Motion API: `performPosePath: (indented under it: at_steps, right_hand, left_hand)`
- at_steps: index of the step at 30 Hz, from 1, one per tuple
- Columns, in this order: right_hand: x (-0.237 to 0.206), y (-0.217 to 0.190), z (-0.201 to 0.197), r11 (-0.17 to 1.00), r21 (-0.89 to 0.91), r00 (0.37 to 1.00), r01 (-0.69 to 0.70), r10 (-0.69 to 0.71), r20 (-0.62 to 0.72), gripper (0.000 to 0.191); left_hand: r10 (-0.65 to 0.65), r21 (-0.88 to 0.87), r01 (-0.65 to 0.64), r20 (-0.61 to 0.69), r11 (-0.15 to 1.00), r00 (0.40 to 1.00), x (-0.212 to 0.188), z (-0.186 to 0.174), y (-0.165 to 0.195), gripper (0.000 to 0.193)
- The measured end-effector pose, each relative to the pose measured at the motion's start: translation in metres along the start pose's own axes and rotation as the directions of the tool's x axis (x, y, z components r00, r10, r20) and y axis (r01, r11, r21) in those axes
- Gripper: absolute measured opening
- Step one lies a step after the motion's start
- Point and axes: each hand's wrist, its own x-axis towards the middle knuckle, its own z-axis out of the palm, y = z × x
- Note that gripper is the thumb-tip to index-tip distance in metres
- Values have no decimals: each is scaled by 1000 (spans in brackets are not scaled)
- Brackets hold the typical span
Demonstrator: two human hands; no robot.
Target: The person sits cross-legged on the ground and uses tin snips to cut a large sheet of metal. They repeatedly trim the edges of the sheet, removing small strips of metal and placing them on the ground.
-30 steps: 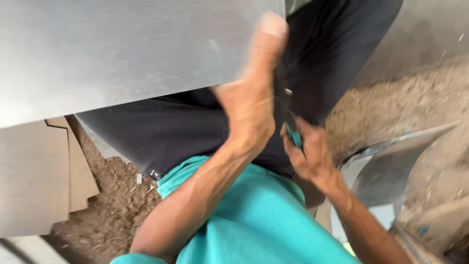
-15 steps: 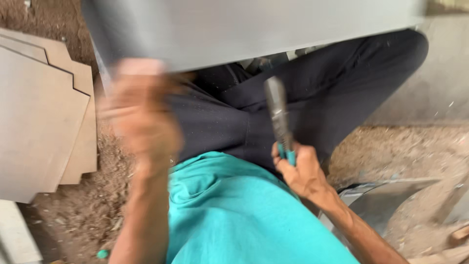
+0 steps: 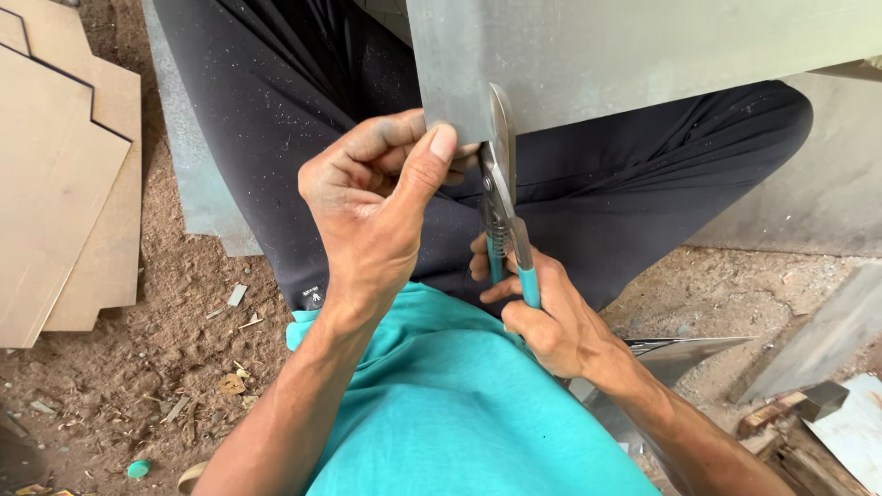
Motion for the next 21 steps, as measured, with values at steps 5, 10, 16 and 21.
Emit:
performPosePath:
  at_steps: [5,10,16,21]
  right_hand:
    - [5,5,-4,982,-159,993,-102,91,-76,39]
    - [10,24,-4,989,-140,987,41,-62,-146,21]
    - [2,43,-21,994,-107,998,27,-34,-60,30]
    - [-38,63,-41,979,194,994,58,-39,-100,67]
  left_hand:
    - [-36,22,37,-19,999,999,-4,-8,-8,19]
    - [78,173,-76,-4,982,997,20,3,9,10]
    - [409,296,-379,-43,877,912,80,22,-26,44]
    - [206,359,-179,-39,916,978,35,60,-71,48]
